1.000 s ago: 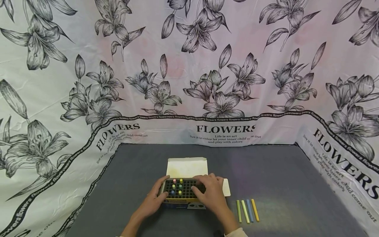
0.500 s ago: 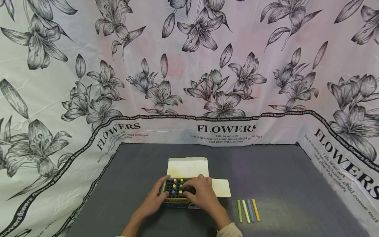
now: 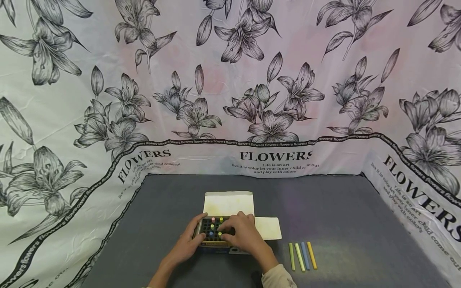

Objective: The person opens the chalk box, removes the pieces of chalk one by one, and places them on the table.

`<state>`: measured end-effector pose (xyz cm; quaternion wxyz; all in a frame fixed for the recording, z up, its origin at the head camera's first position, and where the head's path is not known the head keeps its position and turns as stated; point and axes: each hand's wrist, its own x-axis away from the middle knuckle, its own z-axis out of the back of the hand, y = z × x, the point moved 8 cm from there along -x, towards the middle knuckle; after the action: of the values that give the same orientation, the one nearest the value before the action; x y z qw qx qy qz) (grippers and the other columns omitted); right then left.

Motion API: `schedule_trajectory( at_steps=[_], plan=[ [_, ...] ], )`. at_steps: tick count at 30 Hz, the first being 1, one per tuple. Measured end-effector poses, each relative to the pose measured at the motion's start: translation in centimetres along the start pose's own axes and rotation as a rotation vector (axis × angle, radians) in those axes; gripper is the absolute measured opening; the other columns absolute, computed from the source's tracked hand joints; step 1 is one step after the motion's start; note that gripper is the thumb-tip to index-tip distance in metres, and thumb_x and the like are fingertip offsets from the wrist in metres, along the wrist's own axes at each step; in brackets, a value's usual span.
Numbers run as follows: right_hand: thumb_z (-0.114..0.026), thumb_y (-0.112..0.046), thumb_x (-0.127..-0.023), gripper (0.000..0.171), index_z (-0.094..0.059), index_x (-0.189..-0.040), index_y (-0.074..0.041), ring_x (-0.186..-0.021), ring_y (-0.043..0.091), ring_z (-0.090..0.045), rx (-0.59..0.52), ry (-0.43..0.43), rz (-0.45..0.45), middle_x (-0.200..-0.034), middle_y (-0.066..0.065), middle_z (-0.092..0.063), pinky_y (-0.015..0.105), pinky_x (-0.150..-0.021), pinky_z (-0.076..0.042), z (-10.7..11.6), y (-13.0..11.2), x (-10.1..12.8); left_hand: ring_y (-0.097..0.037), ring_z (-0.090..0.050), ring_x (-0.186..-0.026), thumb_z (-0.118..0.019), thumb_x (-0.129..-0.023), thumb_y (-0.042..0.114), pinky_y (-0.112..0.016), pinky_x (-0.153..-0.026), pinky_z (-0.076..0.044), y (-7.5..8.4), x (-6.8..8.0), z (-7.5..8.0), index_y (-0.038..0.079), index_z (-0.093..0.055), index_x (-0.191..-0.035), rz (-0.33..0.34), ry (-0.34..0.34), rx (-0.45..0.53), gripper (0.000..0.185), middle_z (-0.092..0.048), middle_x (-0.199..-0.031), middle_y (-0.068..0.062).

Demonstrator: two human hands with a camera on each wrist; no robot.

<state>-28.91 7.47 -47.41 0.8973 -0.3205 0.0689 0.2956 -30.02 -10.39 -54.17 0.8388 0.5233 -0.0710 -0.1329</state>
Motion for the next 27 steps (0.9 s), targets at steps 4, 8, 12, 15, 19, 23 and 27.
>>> schedule_trajectory(
  at_steps=[4, 8, 12, 15, 19, 23, 27],
  plan=[
    [-0.082, -0.024, -0.083, 0.018, -0.081, -0.1, -0.029, -0.071, 0.004, -0.035, 0.003, -0.012, -0.006, -0.089, -0.011, -0.071, 0.036, -0.072, -0.022, -0.08, 0.0, -0.16, -0.026, -0.051, -0.102, -0.051, -0.1, 0.019, -0.04, -0.076, -0.043, 0.13, 0.07, -0.02, 0.036, -0.035, -0.156, -0.008, -0.005, 0.005, 0.061, -0.037, -0.155, -0.015],
    [-0.082, -0.024, -0.083, 0.017, -0.082, -0.099, -0.029, -0.071, 0.005, -0.035, 0.004, -0.018, -0.025, -0.087, -0.011, -0.07, 0.037, -0.072, -0.022, -0.31, 0.15, -0.2, -0.024, -0.052, -0.099, -0.051, -0.099, 0.018, -0.039, -0.075, -0.045, 0.14, 0.05, -0.04, 0.035, -0.035, -0.156, -0.012, -0.002, 0.007, 0.061, -0.041, -0.15, -0.016],
    [-0.082, -0.025, -0.084, 0.016, -0.081, -0.099, -0.03, -0.072, 0.004, -0.036, -0.001, -0.026, -0.044, -0.085, -0.013, -0.068, 0.037, -0.073, -0.022, -0.57, 0.42, -0.15, -0.023, -0.053, -0.099, -0.051, -0.099, 0.017, -0.038, -0.074, -0.046, 0.09, 0.08, -0.1, 0.033, -0.035, -0.156, -0.013, 0.002, 0.008, 0.062, -0.041, -0.149, -0.017],
    [-0.081, -0.025, -0.084, 0.016, -0.081, -0.099, -0.031, -0.073, 0.004, -0.037, -0.008, -0.019, -0.042, -0.086, -0.013, -0.068, 0.037, -0.074, -0.023, -0.56, 0.46, -0.03, -0.023, -0.053, -0.099, -0.051, -0.099, 0.017, -0.038, -0.075, -0.045, 0.09, 0.1, -0.11, 0.034, -0.036, -0.156, -0.014, 0.006, 0.006, 0.062, -0.041, -0.149, -0.016],
    [-0.08, -0.026, -0.085, 0.015, -0.081, -0.1, -0.031, -0.074, 0.002, -0.036, -0.005, 0.0, -0.03, -0.086, -0.013, -0.067, 0.037, -0.075, -0.023, -0.39, 0.37, 0.17, -0.023, -0.052, -0.099, -0.051, -0.099, 0.016, -0.039, -0.076, -0.044, 0.19, 0.11, -0.12, 0.034, -0.036, -0.156, -0.014, 0.007, 0.004, 0.062, -0.041, -0.149, -0.016],
    [-0.08, -0.025, -0.085, 0.015, -0.08, -0.1, -0.03, -0.075, 0.003, -0.037, -0.003, 0.02, -0.02, -0.088, -0.013, -0.067, 0.037, -0.075, -0.023, -0.3, 0.23, 0.31, -0.023, -0.052, -0.099, -0.05, -0.099, 0.016, -0.039, -0.075, -0.044, 0.34, 0.15, -0.12, 0.034, -0.036, -0.156, -0.014, 0.006, 0.006, 0.062, -0.041, -0.148, -0.016],
    [-0.079, -0.026, -0.086, 0.015, -0.08, -0.101, -0.03, -0.076, 0.003, -0.037, -0.015, 0.035, -0.008, -0.09, -0.012, -0.069, 0.036, -0.075, -0.022, -0.29, 0.16, 0.39, -0.024, -0.052, -0.1, -0.051, -0.099, 0.016, -0.039, -0.075, -0.045, 0.35, 0.15, -0.12, 0.033, -0.036, -0.156, -0.014, 0.007, 0.004, 0.061, -0.04, -0.151, -0.016]
  ],
)
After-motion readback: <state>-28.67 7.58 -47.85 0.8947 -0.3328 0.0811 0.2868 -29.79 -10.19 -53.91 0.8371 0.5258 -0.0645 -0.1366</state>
